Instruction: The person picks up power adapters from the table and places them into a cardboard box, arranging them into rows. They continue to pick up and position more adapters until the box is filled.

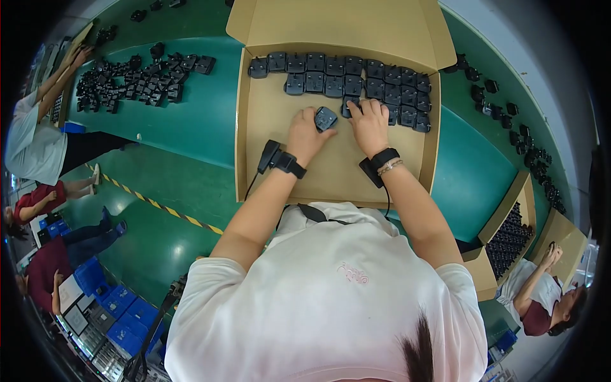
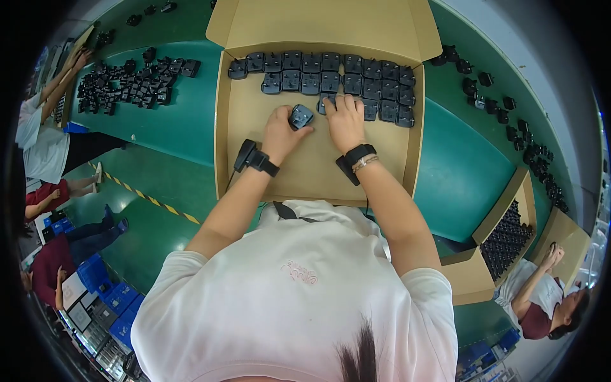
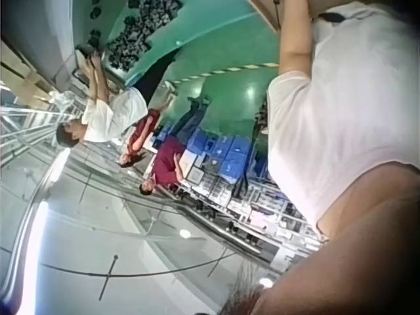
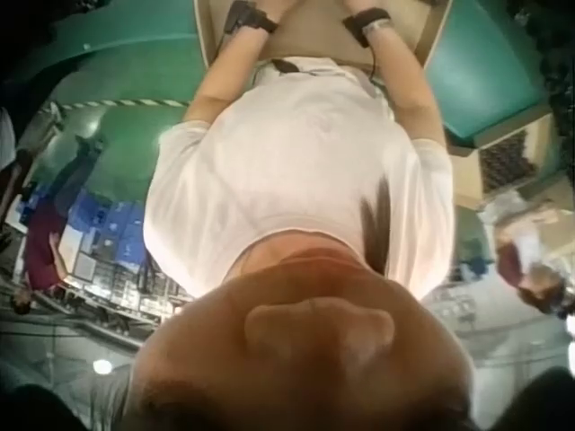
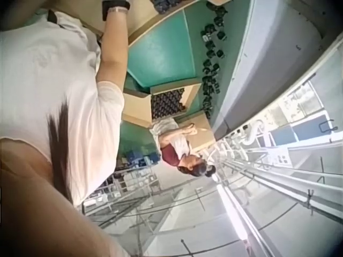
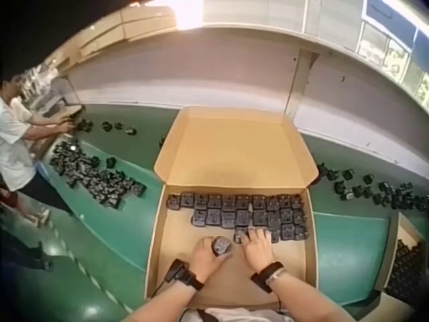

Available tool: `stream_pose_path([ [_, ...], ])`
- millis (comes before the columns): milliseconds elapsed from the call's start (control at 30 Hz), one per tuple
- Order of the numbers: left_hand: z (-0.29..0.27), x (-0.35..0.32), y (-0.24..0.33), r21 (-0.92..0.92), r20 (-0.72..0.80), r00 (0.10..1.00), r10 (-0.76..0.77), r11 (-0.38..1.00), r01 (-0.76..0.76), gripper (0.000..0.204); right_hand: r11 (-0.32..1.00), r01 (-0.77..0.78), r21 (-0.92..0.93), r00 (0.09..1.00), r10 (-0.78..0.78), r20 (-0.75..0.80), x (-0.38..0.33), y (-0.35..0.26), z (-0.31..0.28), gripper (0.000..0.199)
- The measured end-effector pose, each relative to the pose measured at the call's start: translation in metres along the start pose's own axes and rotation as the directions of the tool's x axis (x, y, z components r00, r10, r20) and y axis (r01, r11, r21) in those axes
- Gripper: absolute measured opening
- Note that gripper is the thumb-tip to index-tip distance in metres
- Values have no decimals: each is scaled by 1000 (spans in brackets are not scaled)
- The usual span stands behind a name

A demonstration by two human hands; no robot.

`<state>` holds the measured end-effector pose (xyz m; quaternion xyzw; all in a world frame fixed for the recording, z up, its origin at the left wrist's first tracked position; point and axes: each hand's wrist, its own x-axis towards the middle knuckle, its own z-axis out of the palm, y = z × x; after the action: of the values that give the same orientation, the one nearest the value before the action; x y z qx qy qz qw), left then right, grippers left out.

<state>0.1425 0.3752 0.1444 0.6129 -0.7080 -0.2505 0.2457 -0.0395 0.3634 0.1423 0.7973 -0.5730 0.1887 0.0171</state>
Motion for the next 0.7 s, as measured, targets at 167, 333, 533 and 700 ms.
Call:
stream_pose_path([
  [167, 10, 22, 6, -19, -71, 996, -61, 998, 60, 75, 997, -49, 52, 998, 47, 40, 2, 1, -2, 37],
  [333, 15, 39, 6, 12, -60, 998, 20, 1000, -19, 86, 1000, -4, 19, 1000, 4, 1, 3, 5, -1, 37],
  [533, 9, 37, 18, -9, -179, 980, 87, 996, -90, 94, 985, -90, 151, 995, 95, -25, -12, 14, -51, 35],
  [700, -10, 25, 119, -237, 192, 978, -85, 963, 130, 62, 821, -447, 356, 867, 495, -54, -43, 138, -102, 40],
])
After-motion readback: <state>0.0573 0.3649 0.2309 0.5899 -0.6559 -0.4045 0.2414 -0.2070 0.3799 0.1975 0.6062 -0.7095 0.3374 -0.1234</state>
